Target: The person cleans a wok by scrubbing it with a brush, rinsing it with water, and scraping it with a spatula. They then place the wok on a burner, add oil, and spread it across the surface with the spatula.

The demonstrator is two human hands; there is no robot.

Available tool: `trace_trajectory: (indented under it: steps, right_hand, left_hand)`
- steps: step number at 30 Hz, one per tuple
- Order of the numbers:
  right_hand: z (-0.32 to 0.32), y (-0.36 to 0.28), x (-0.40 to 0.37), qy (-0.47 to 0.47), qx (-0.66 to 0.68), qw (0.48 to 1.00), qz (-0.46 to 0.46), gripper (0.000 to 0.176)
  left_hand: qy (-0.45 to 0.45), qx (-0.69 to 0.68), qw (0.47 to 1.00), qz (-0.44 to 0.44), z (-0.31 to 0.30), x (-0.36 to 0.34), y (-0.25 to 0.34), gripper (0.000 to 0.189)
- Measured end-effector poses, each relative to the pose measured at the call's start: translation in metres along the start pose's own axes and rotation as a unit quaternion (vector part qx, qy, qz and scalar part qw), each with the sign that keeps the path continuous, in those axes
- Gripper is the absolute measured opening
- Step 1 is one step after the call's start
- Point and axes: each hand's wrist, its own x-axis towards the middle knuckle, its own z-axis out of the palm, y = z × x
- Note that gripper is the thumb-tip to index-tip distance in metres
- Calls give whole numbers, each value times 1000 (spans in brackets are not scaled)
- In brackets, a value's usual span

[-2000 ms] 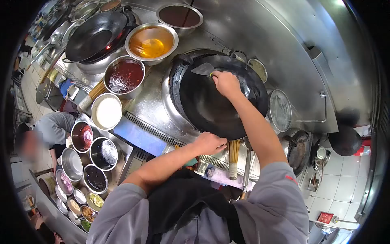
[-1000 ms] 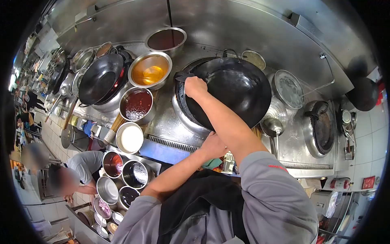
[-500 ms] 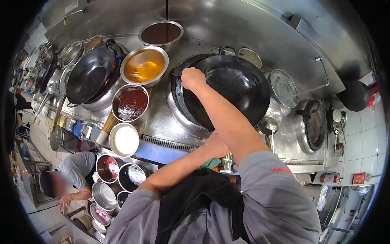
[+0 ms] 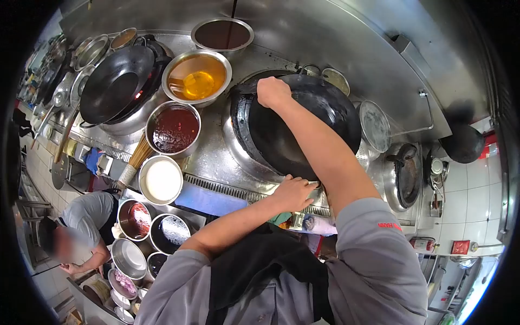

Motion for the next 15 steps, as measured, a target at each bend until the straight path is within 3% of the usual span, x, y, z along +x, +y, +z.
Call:
trace_trajectory:
  steps: [11,15]
  right_hand:
    - [-6,-20,-6,34,-59,995,-79,22]
    - [4,-28,3,22,-44,997,-62,23]
  left_hand:
    - [13,4,1000,-6,19,18,-7,27]
    - [-37,-6,999,-16,14,12,3,27]
